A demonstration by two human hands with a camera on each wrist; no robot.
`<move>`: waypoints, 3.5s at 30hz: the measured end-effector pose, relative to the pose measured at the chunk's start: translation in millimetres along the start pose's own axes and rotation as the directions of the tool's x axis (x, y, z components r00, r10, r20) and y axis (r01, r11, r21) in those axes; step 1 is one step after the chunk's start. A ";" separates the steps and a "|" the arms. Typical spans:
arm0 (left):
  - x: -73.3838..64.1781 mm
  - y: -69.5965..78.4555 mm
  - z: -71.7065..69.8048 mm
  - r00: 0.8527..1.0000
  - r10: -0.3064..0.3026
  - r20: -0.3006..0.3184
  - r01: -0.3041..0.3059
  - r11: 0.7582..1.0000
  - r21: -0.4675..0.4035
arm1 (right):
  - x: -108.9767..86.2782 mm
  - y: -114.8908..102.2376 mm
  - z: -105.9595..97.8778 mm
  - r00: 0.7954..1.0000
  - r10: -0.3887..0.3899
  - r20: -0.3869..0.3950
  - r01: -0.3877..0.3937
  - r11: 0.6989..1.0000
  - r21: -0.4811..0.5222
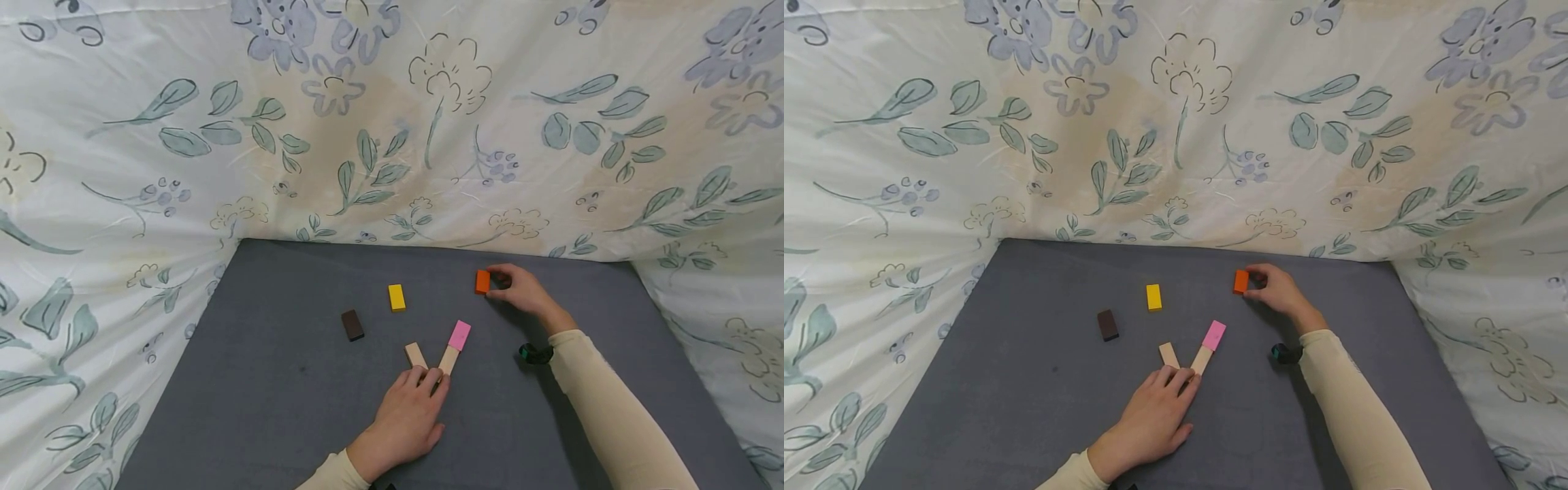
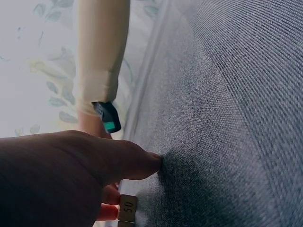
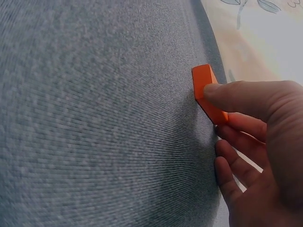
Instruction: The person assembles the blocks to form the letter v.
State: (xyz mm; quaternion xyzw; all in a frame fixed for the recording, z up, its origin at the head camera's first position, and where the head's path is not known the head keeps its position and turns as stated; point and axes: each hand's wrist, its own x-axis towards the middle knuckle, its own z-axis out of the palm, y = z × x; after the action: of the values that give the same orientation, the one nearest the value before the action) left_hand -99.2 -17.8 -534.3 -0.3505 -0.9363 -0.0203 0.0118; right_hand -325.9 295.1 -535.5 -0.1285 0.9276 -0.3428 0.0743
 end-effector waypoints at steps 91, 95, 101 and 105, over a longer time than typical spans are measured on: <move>-0.3 0.8 -1.3 1.000 0.006 0.018 -0.006 1.000 0.000 | -19.6 -3.8 14.9 0.992 0.047 -0.120 -0.042 0.998 0.045; -1.0 0.8 -1.4 1.000 0.007 0.011 -0.007 1.000 0.003 | -22.1 -5.4 15.3 0.991 0.043 -0.127 -0.038 0.998 0.043; -0.7 0.8 -2.5 1.000 0.003 0.017 -0.003 1.000 0.000 | -24.9 -8.1 16.9 0.991 0.046 -0.128 -0.042 0.999 0.034; -0.5 0.9 -3.5 1.000 0.001 0.027 -0.001 1.000 -0.006 | -26.5 -9.4 18.2 0.991 0.035 -0.130 -0.031 0.999 0.032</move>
State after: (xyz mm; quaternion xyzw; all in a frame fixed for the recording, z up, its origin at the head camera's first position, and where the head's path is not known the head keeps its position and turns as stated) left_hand -98.2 -17.6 -530.8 -0.3511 -0.9362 -0.0182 -0.0018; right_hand -294.6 284.6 -541.7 -0.0892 0.9273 -0.3629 0.0210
